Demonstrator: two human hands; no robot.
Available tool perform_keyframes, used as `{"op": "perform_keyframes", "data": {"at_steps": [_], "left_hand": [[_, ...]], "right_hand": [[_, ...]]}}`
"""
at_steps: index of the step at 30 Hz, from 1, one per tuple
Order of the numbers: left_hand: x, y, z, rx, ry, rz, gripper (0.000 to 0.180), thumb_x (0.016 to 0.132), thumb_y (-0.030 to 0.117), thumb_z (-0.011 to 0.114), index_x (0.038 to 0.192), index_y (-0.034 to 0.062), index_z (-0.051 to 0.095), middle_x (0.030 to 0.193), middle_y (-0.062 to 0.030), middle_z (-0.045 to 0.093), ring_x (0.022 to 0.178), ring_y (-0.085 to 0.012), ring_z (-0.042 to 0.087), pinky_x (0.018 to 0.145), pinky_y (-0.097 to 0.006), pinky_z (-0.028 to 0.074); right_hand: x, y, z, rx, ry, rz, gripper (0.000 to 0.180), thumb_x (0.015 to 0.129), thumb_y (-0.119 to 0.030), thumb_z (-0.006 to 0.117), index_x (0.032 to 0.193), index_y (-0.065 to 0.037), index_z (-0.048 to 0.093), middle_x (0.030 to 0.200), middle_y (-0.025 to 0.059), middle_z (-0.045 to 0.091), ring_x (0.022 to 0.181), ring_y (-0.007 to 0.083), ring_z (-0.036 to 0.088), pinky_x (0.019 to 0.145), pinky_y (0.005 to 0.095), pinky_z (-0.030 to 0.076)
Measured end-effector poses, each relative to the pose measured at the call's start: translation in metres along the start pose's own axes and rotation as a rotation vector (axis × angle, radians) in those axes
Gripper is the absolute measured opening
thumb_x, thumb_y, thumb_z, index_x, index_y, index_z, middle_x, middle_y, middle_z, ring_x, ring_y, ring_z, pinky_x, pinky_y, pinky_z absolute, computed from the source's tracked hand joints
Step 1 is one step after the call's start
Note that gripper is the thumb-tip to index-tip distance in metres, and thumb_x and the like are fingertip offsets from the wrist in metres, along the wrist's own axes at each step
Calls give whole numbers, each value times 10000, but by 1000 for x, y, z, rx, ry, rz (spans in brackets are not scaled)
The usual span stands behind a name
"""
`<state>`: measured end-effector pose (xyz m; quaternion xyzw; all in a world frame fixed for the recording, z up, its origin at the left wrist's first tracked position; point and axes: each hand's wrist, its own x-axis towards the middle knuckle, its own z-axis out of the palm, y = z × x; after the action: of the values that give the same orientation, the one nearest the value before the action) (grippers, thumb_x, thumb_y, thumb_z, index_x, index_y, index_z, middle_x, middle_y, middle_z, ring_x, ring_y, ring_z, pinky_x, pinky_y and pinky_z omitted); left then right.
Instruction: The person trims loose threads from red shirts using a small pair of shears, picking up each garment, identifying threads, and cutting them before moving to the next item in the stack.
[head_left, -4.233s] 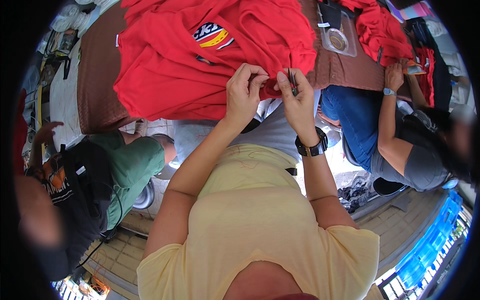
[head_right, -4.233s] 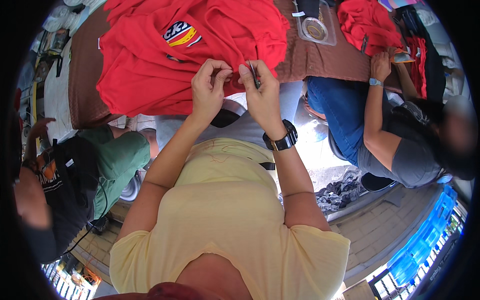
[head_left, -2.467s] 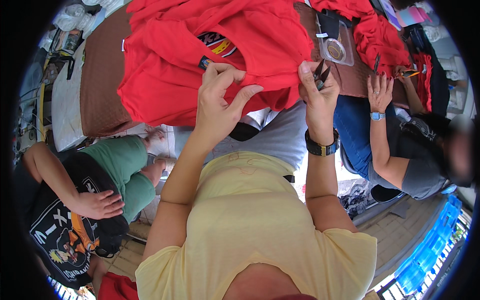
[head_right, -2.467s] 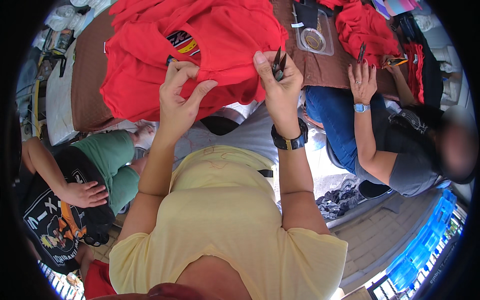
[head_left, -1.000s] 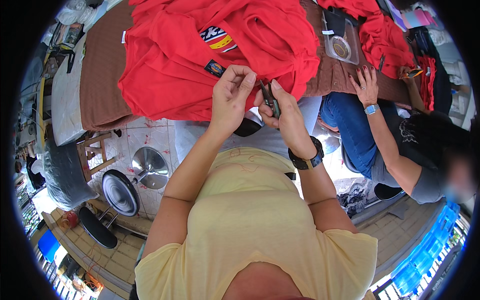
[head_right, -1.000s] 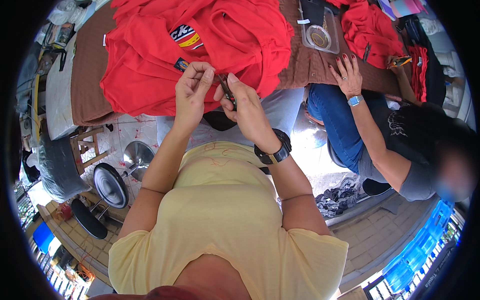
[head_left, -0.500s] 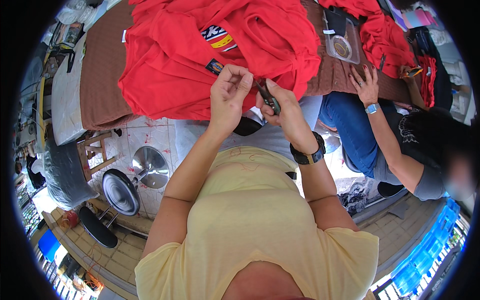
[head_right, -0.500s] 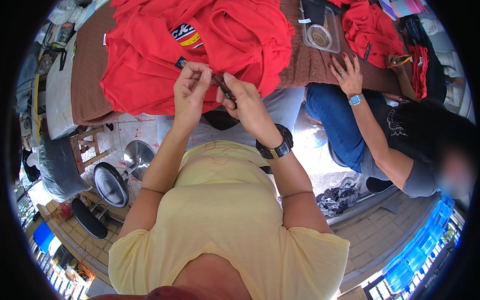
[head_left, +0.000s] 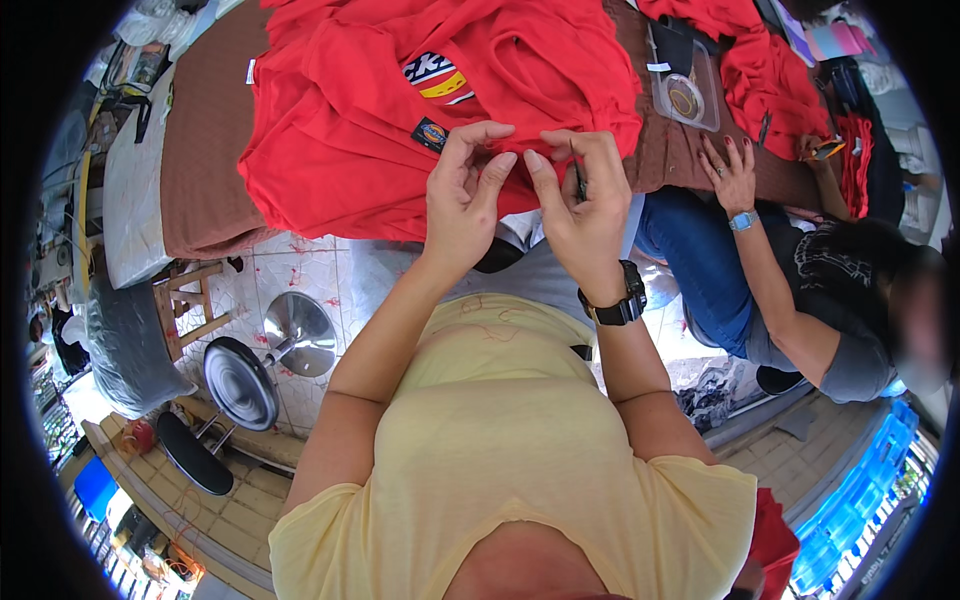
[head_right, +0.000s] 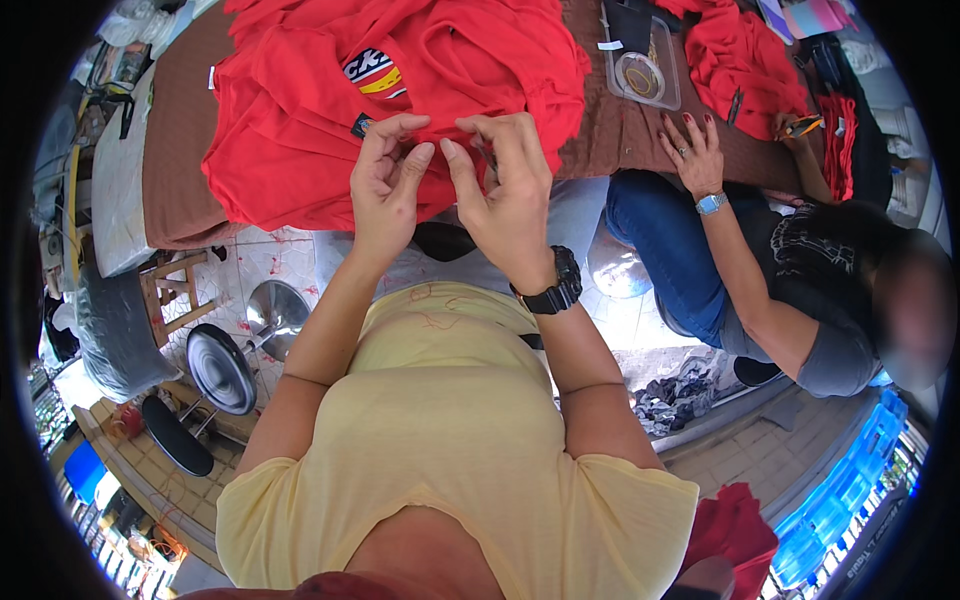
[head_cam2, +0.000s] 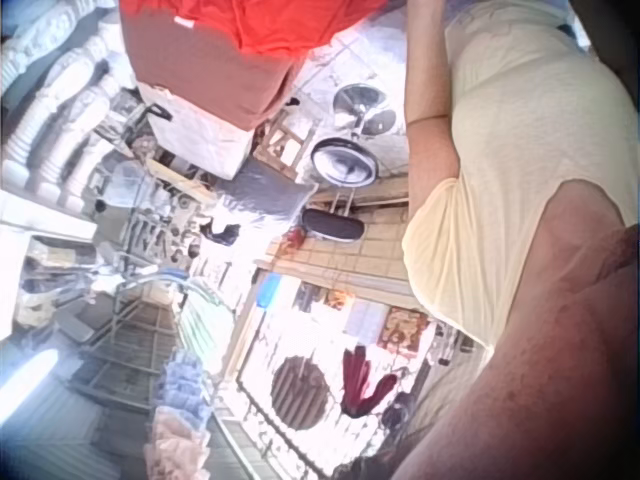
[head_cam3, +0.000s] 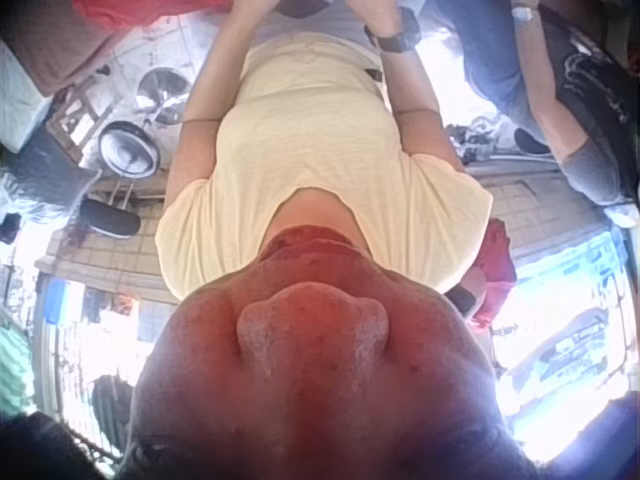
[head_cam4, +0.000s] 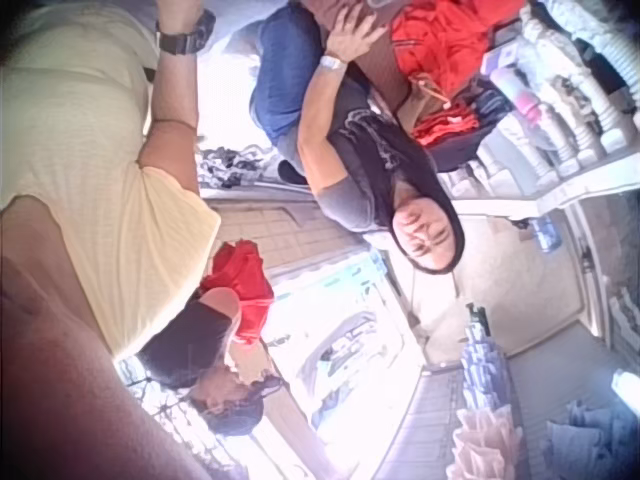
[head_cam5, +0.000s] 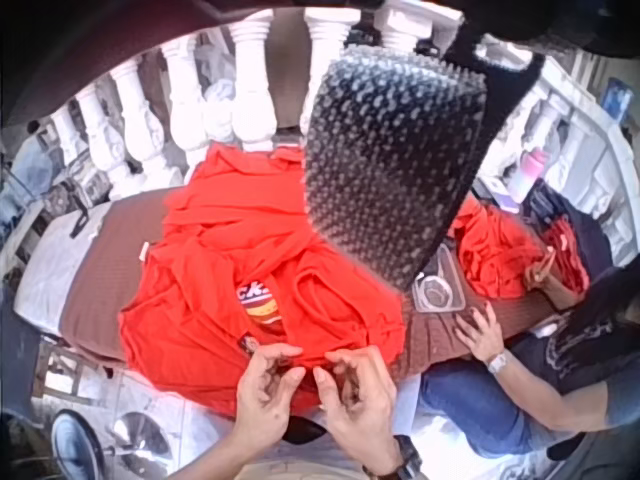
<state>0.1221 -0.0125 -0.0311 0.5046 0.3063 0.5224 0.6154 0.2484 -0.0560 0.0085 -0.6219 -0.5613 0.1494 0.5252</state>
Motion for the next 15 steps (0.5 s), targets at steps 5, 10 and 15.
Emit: {"op": "perform_keyframes", "data": {"at_steps": [5, 10, 15], "left_hand": [[-2, -2, -1, 43, -20, -9, 260, 973, -61, 605, 1225, -2, 583, 1137, -62, 617, 1090, -122, 579, 959, -268, 469], [-1, -1, -4, 118, -50, 64, 260, 950, -88, 623, 1196, -12, 585, 1100, -60, 612, 1055, -123, 599, 943, -264, 480], [-1, -11, -5, 109, 36, 102, 185, 927, -83, 651, 1089, -7, 603, 1041, -59, 633, 961, -114, 628, 863, -263, 513]], "right_hand": [[-1, 6, 3, -63, -51, -131, 128, 888, 33, 695, 989, 34, 616, 933, 140, 586, 777, 253, 639, 639, 346, 495], [-6, 0, 5, 44, -132, 63, 122, 902, 37, 673, 988, 56, 588, 931, 156, 577, 812, 282, 633, 715, 361, 510], [-8, -12, 2, 127, -199, 39, 126, 928, 0, 670, 988, 62, 579, 902, 153, 568, 781, 256, 614, 713, 337, 499]]}}
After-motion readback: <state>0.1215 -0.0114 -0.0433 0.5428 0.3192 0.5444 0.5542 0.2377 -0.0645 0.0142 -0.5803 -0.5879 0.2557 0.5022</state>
